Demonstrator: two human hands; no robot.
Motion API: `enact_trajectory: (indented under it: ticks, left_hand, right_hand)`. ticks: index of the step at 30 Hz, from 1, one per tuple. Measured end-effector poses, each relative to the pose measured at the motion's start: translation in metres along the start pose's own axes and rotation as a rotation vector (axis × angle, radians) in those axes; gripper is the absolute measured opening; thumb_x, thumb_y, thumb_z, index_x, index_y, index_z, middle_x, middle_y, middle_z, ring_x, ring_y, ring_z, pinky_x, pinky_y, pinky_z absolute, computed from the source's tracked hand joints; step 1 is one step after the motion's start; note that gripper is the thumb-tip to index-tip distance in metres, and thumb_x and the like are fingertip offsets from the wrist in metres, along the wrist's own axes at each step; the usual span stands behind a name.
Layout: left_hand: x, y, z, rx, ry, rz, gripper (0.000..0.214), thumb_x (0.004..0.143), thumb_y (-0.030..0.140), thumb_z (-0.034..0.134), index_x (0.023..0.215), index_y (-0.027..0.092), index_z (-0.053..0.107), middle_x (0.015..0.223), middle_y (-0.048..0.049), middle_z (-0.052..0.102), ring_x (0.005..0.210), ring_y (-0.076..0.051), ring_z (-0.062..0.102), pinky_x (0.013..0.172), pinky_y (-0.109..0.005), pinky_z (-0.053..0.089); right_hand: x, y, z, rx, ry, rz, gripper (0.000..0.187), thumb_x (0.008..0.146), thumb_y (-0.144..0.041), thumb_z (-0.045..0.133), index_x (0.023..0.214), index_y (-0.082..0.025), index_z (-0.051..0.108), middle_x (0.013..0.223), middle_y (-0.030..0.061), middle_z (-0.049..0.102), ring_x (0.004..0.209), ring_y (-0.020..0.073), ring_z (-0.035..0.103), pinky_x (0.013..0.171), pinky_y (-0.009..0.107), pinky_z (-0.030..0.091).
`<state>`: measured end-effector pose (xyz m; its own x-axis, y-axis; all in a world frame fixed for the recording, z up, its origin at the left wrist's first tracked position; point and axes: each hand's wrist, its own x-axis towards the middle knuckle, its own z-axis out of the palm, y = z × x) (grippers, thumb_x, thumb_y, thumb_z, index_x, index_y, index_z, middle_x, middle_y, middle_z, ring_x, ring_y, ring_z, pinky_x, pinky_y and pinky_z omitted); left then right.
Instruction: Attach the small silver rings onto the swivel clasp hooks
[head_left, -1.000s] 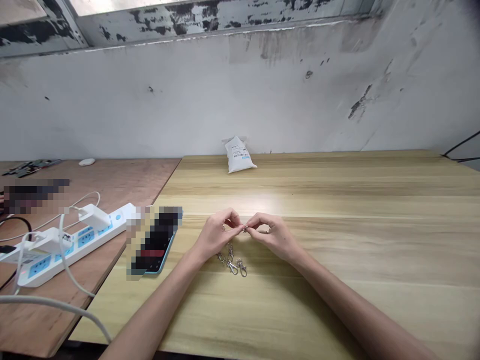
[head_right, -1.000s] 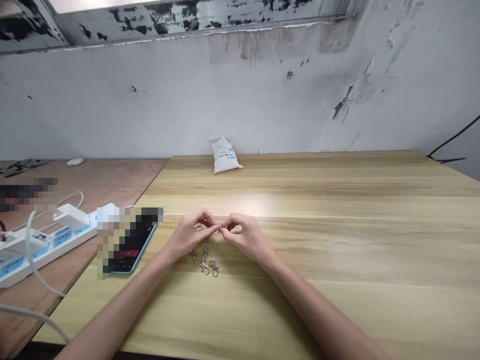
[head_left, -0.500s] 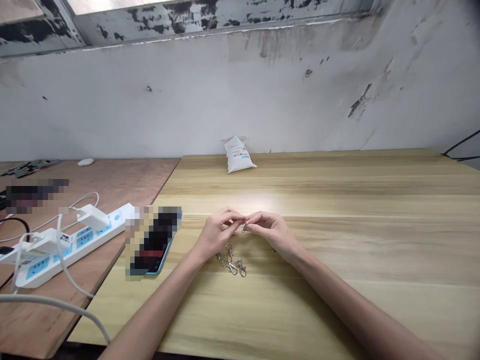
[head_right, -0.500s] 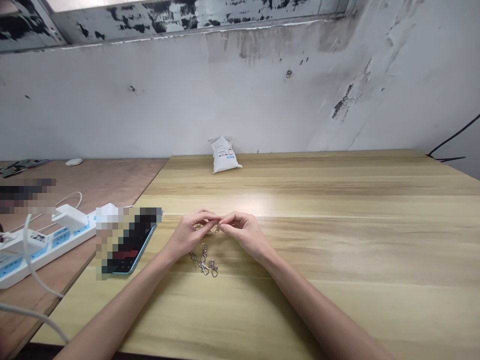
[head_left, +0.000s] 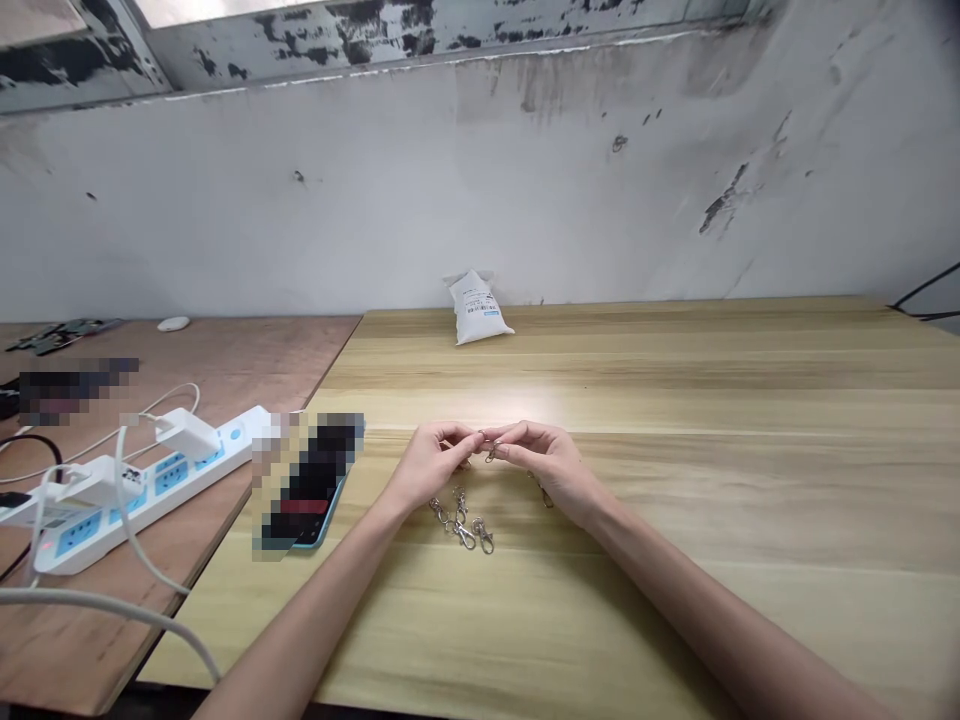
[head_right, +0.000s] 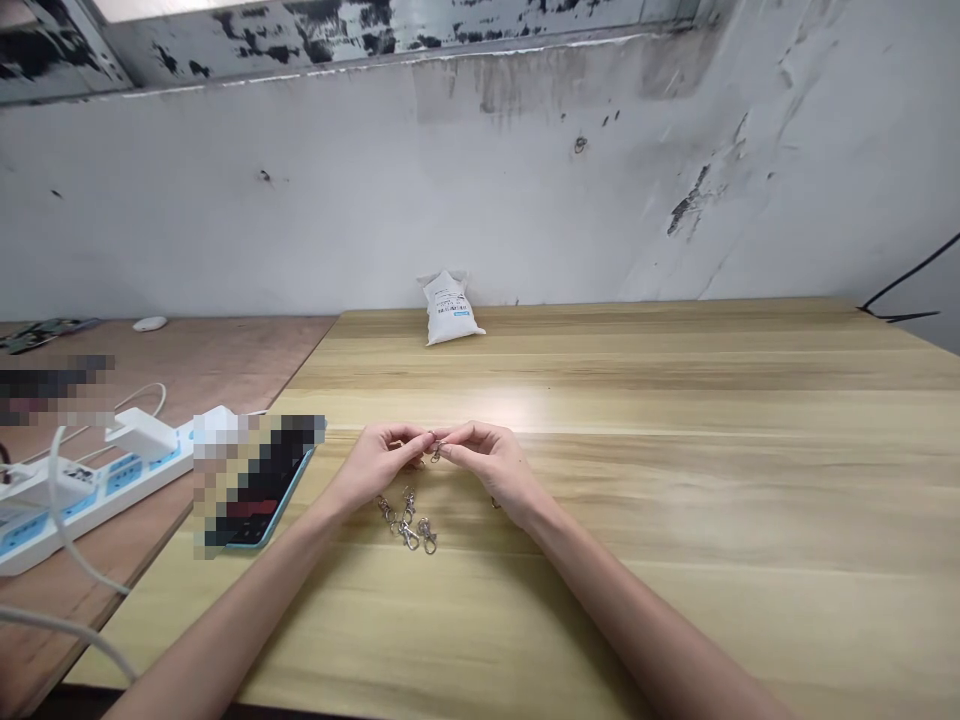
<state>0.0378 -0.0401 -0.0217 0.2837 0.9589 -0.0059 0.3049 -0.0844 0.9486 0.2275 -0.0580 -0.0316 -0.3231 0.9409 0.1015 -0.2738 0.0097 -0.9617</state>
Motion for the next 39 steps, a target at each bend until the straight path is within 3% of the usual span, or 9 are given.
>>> enact_trajectory:
  ticks: [7,10,14,20,23,26,31,39]
  left_hand:
    - [0.001,-0.002,-0.001,-0.126,0.032,-0.04,0.033,0.078,0.046,0.07,0.081,0.013,0.07,0.065,-0.0011,0.063,0.056,-0.011,0.055,0.055,-0.023,0.046]
    - [-0.003,0.003,-0.002,0.09,0.092,0.106,0.024,0.083,0.039,0.066,0.078,0.016,0.067,0.077,-0.0028,0.065,0.071,-0.015,0.06,0.062,-0.025,0.048]
    - [-0.005,0.006,-0.004,0.521,0.158,0.374,0.008,0.085,0.024,0.064,0.078,0.02,0.066,0.093,-0.0034,0.065,0.093,-0.02,0.059,0.084,-0.034,0.047]
    - [-0.003,0.001,-0.005,0.771,0.198,0.551,0.004,0.084,0.02,0.066,0.08,0.02,0.066,0.11,-0.0054,0.065,0.115,-0.026,0.053,0.098,-0.045,0.041]
    - [-0.003,0.001,-0.006,0.829,0.219,0.574,0.005,0.084,0.021,0.067,0.079,0.021,0.067,0.116,-0.0057,0.064,0.125,-0.028,0.049,0.107,-0.051,0.036]
    - [-0.003,0.0,-0.007,0.874,0.206,0.612,0.008,0.086,0.022,0.065,0.078,0.022,0.068,0.129,-0.0055,0.061,0.137,-0.028,0.04,0.115,-0.056,0.025]
    - [-0.003,0.001,-0.006,0.915,0.186,0.662,0.016,0.09,0.026,0.061,0.079,0.021,0.071,0.145,-0.0068,0.05,0.146,-0.03,0.026,0.117,-0.06,0.02]
    - [-0.004,0.003,-0.004,0.922,0.159,0.68,0.018,0.09,0.026,0.061,0.077,0.021,0.072,0.149,-0.007,0.046,0.147,-0.03,0.022,0.118,-0.061,0.016]
  right_hand:
    - [-0.001,-0.003,0.001,-0.109,0.015,0.006,0.022,0.078,-0.042,0.073,0.079,-0.021,0.066,0.112,0.0084,0.072,0.101,0.0219,0.067,0.087,0.038,0.052]
    - [0.001,-0.005,-0.002,-0.21,0.116,-0.05,0.024,0.078,-0.044,0.072,0.08,-0.02,0.066,0.092,0.0058,0.073,0.084,0.0187,0.067,0.072,0.032,0.052]
    - [0.002,-0.003,-0.011,-0.348,0.215,-0.115,0.023,0.078,-0.041,0.069,0.08,-0.019,0.062,0.072,0.0019,0.065,0.065,0.0149,0.06,0.059,0.027,0.048]
    - [0.001,0.006,-0.021,-0.684,0.133,-0.24,0.006,0.086,-0.027,0.058,0.084,-0.021,0.058,0.084,0.0042,0.068,0.075,0.0179,0.065,0.066,0.031,0.053]
    - [0.002,0.007,-0.024,-0.899,0.109,-0.387,0.006,0.09,-0.026,0.057,0.086,-0.022,0.061,0.101,0.0086,0.07,0.097,0.0236,0.064,0.083,0.042,0.052]
    - [0.004,0.006,-0.025,-1.058,0.131,-0.492,0.008,0.09,-0.026,0.06,0.085,-0.023,0.065,0.126,0.0111,0.063,0.12,0.029,0.055,0.097,0.053,0.043]
    - [0.004,0.008,-0.024,-1.1,0.186,-0.538,0.009,0.088,-0.026,0.063,0.085,-0.024,0.072,0.151,0.0099,0.04,0.14,0.0341,0.033,0.104,0.06,0.036]
    - [0.002,0.011,-0.021,-1.126,0.207,-0.561,0.013,0.089,-0.028,0.063,0.082,-0.025,0.074,0.154,0.0068,0.035,0.146,0.0364,0.017,0.106,0.069,0.028]
